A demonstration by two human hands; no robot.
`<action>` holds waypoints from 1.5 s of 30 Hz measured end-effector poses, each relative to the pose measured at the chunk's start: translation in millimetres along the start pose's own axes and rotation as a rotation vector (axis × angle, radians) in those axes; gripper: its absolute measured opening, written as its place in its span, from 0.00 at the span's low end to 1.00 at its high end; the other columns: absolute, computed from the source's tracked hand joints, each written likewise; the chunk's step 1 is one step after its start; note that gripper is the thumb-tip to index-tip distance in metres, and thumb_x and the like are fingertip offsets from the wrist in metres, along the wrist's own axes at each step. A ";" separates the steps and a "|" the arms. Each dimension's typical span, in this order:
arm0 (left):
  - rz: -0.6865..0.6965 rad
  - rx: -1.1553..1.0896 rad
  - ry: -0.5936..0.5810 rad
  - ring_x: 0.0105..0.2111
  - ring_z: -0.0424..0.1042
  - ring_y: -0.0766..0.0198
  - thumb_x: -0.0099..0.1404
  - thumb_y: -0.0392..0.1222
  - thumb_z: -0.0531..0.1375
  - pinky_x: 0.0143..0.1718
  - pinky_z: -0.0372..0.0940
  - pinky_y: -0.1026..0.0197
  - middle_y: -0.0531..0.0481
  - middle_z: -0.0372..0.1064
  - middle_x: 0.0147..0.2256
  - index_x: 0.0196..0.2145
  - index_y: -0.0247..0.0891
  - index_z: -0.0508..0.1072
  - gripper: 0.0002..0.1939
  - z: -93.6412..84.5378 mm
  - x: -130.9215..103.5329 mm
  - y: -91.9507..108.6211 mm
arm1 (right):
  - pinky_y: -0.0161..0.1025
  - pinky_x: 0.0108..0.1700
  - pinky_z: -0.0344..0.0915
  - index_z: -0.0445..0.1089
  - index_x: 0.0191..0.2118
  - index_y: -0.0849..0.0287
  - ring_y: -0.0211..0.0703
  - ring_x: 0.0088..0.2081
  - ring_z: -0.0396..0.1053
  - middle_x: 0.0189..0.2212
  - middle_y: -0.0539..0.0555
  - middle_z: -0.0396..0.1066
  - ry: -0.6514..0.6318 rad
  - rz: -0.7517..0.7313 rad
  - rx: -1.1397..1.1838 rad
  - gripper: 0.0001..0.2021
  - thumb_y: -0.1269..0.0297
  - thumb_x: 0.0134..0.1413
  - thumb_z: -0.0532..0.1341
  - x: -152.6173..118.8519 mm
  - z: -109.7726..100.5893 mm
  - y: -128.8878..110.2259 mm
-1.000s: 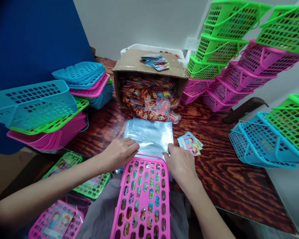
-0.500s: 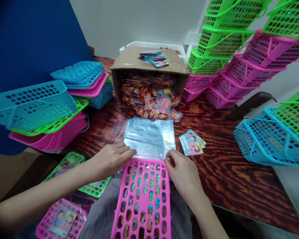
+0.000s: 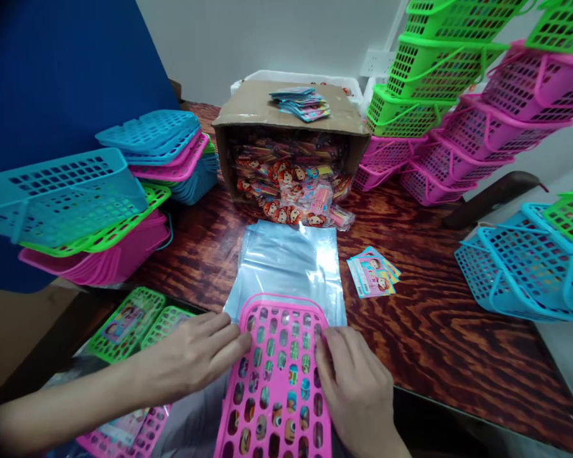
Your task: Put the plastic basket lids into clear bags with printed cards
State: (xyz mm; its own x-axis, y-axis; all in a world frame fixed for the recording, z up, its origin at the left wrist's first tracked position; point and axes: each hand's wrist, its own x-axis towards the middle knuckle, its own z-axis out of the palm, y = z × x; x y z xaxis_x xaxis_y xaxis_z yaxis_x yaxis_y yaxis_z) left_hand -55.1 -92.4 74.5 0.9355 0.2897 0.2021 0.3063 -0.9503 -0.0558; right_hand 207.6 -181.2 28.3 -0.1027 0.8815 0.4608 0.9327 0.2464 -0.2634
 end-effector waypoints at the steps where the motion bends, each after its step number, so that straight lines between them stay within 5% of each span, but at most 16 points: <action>1: 0.011 -0.012 0.018 0.27 0.65 0.61 0.72 0.33 0.49 0.26 0.62 0.57 0.49 0.70 0.32 0.45 0.33 0.68 0.09 -0.3 -1.4 5.0 | 0.40 0.43 0.64 0.66 0.44 0.59 0.44 0.38 0.72 0.37 0.56 0.71 -0.003 0.021 0.039 0.04 0.68 0.65 0.57 -6.0 0.0 -1.4; 8: -0.068 -0.257 0.136 0.32 0.69 0.59 0.71 0.35 0.49 0.34 0.67 0.55 0.45 0.73 0.35 0.57 0.30 0.63 0.18 12.1 -22.2 19.9 | 0.43 0.47 0.67 0.69 0.48 0.53 0.51 0.45 0.72 0.44 0.56 0.73 -0.114 0.186 0.325 0.13 0.59 0.59 0.64 -35.5 -17.1 5.2; 11: -0.440 -0.633 0.354 0.31 0.68 0.61 0.72 0.45 0.50 0.33 0.67 0.58 0.48 0.69 0.33 0.56 0.37 0.61 0.17 34.8 -29.8 21.9 | 0.44 0.42 0.70 0.70 0.49 0.53 0.51 0.41 0.73 0.39 0.56 0.74 -0.228 0.509 0.732 0.18 0.49 0.59 0.61 -30.2 -18.5 25.8; 14: -0.976 -0.956 0.645 0.42 0.71 0.60 0.74 0.51 0.47 0.41 0.70 0.57 0.45 0.68 0.43 0.57 0.41 0.58 0.19 61.9 -21.4 27.6 | 0.39 0.31 0.69 0.67 0.51 0.58 0.48 0.33 0.71 0.31 0.55 0.73 -0.054 0.934 1.054 0.27 0.39 0.59 0.55 -10.7 0.0 40.3; 16: -1.123 -1.136 0.681 0.57 0.66 0.54 0.73 0.55 0.47 0.53 0.68 0.50 0.38 0.63 0.57 0.63 0.41 0.52 0.26 74.3 -8.4 33.1 | 0.40 0.32 0.70 0.66 0.55 0.60 0.50 0.39 0.73 0.39 0.60 0.75 0.038 1.095 1.108 0.35 0.34 0.56 0.56 6.0 18.3 38.8; 18: -1.190 -1.282 0.580 0.66 0.56 0.51 0.71 0.60 0.49 0.62 0.61 0.45 0.36 0.53 0.66 0.66 0.41 0.48 0.33 79.0 4.6 38.7 | 0.43 0.43 0.72 0.66 0.58 0.61 0.53 0.49 0.72 0.48 0.63 0.73 0.003 1.148 1.153 0.39 0.31 0.55 0.55 20.1 33.8 30.0; 22: -1.326 -1.408 0.411 0.67 0.54 0.50 0.68 0.61 0.53 0.66 0.55 0.45 0.40 0.53 0.68 0.65 0.41 0.56 0.34 73.6 17.5 45.3 | 0.47 0.61 0.60 0.71 0.56 0.56 0.53 0.56 0.68 0.54 0.57 0.72 -0.150 1.089 1.075 0.33 0.33 0.59 0.53 29.4 43.6 13.0; 28: -1.320 -1.458 0.425 0.65 0.59 0.52 0.67 0.58 0.57 0.65 0.58 0.49 0.43 0.59 0.65 0.64 0.39 0.62 0.33 62.6 14.7 49.8 | 0.44 0.57 0.62 0.74 0.52 0.55 0.52 0.53 0.69 0.52 0.55 0.73 -0.131 0.954 1.133 0.22 0.45 0.62 0.59 14.9 28.5 7.4; 36: -1.100 -1.263 0.347 0.47 0.72 0.58 0.74 0.51 0.50 0.50 0.67 0.56 0.53 0.74 0.51 0.57 0.46 0.70 0.19 47.5 13.0 64.0 | 0.39 0.49 0.64 0.76 0.46 0.52 0.45 0.47 0.69 0.45 0.52 0.72 0.140 0.729 0.656 0.12 0.55 0.61 0.63 4.5 19.9 -9.4; 41: -1.113 -1.315 0.331 0.51 0.71 0.58 0.74 0.51 0.51 0.54 0.64 0.57 0.53 0.72 0.54 0.58 0.46 0.70 0.19 41.0 9.1 69.0 | 0.40 0.45 0.64 0.76 0.37 0.56 0.45 0.44 0.69 0.43 0.54 0.69 0.326 0.536 0.467 0.04 0.62 0.59 0.64 8.8 21.2 -7.2; 45: -1.166 -1.337 0.339 0.60 0.64 0.55 0.74 0.53 0.50 0.59 0.61 0.58 0.52 0.68 0.59 0.58 0.46 0.71 0.21 38.0 -2.9 75.1 | 0.41 0.46 0.65 0.74 0.38 0.57 0.43 0.42 0.70 0.40 0.54 0.71 0.354 0.437 0.453 0.02 0.68 0.60 0.63 -10.2 20.3 -7.6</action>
State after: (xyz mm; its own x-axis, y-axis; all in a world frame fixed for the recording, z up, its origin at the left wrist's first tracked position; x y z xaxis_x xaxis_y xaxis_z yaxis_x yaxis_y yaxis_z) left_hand -28.1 -160.3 32.6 0.2409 0.9340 -0.2638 0.2165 0.2132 0.9527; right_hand 194.6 -183.9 8.4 0.4366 0.7734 0.4596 0.6200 0.1115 -0.7766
